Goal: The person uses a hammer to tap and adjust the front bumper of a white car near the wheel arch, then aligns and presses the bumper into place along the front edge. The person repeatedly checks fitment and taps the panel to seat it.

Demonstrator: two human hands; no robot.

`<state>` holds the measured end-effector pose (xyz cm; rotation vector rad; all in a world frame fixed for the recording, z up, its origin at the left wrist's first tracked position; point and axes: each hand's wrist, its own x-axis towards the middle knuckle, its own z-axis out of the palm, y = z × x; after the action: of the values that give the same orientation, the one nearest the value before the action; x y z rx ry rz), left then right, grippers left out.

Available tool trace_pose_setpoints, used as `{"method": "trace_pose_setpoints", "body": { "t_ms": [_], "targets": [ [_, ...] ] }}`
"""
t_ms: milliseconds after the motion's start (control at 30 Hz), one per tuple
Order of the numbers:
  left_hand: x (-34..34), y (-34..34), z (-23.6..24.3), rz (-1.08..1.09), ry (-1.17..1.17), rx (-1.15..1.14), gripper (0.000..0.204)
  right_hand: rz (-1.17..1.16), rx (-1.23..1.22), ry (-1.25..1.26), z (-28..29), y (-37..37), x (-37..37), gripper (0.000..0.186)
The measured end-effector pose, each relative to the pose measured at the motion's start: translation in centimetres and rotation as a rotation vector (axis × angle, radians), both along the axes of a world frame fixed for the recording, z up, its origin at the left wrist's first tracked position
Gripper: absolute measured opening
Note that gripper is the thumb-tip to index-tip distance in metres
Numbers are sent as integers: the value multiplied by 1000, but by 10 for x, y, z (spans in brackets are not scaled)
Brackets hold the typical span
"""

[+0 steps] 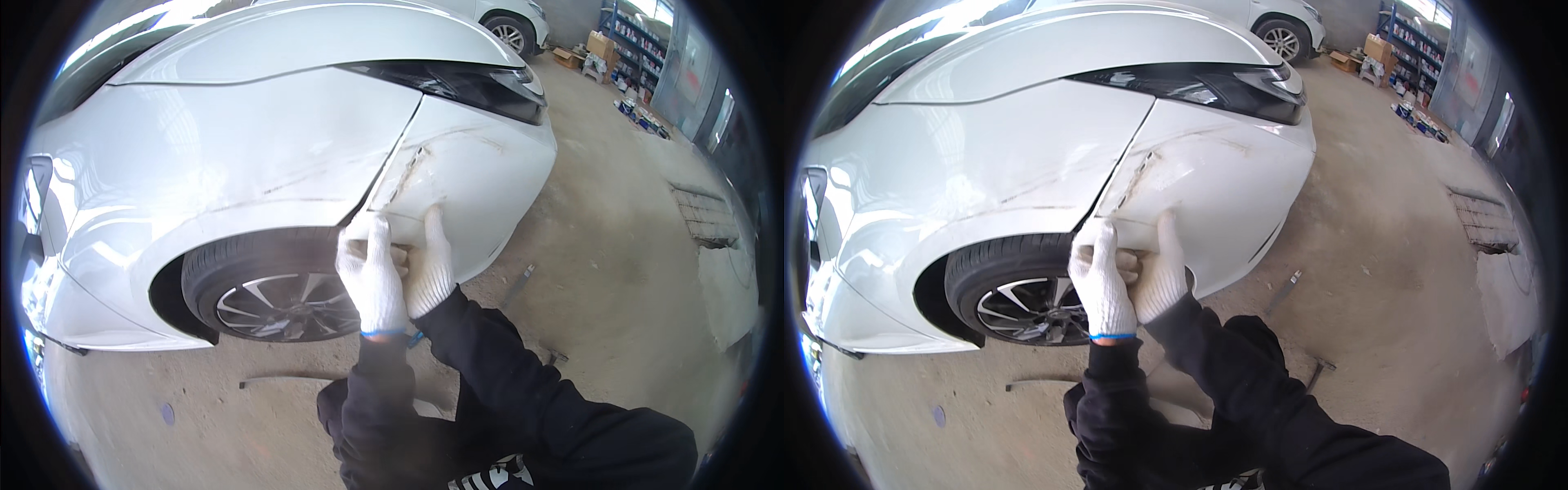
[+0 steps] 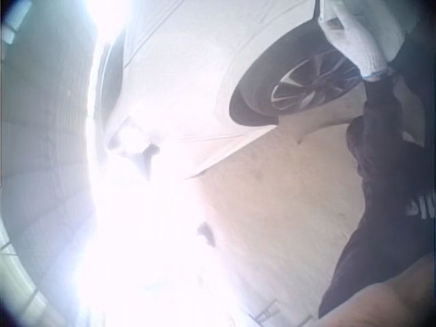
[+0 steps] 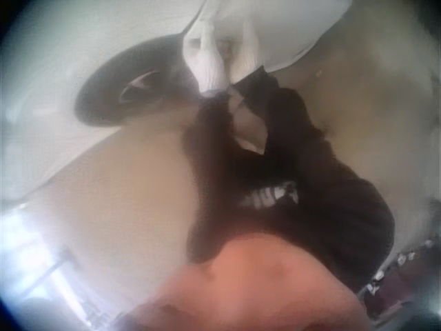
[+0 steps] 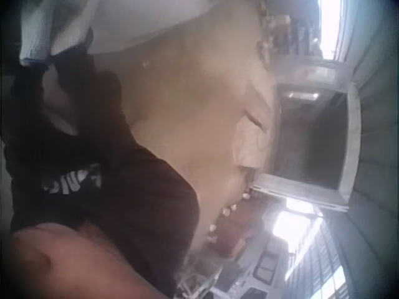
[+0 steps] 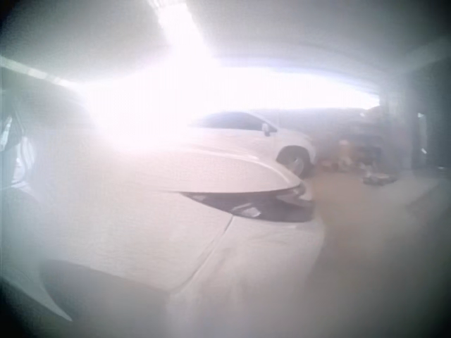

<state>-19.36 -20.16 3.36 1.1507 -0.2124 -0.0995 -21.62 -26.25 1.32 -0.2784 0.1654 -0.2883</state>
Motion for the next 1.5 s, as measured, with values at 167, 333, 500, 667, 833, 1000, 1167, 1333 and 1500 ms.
{"method": "trace_pose_setpoints", "body": {
  "t_ms": [167,333,500,667,833,1000,1167,1333,1500],
  "targets": [
    [4,-7,-2,-25,38,114,30,-87,98,82,7,0,1,80],
    [4,0,5,-64,-9,79,32,39,81,-124,2,-8,2,76],
    [-26,-15,-7,-24,-69,46,36,-86,-26,52,-17,-15,-26,78],
    [-15,0,-6,-42,-64,103,37,-71,25,27,5,0,-21,83],
    [-13,-2,-21,-223,66,-25,48,151,195,-4,-23,-27,-30,87],
    [-15,-12,-10,-198,297,-367,60,173,312,-80,-44,-39,-28,79],
    [-3,3,-13,-208,341,-617,77,187,329,-104,-48,-37,-25,73],
    [9,17,-4,-229,168,-590,78,223,389,-133,-42,-34,-20,68],
    [19,21,-10,-301,147,-620,68,227,367,-204,-49,-33,-19,66]
  ]
}}
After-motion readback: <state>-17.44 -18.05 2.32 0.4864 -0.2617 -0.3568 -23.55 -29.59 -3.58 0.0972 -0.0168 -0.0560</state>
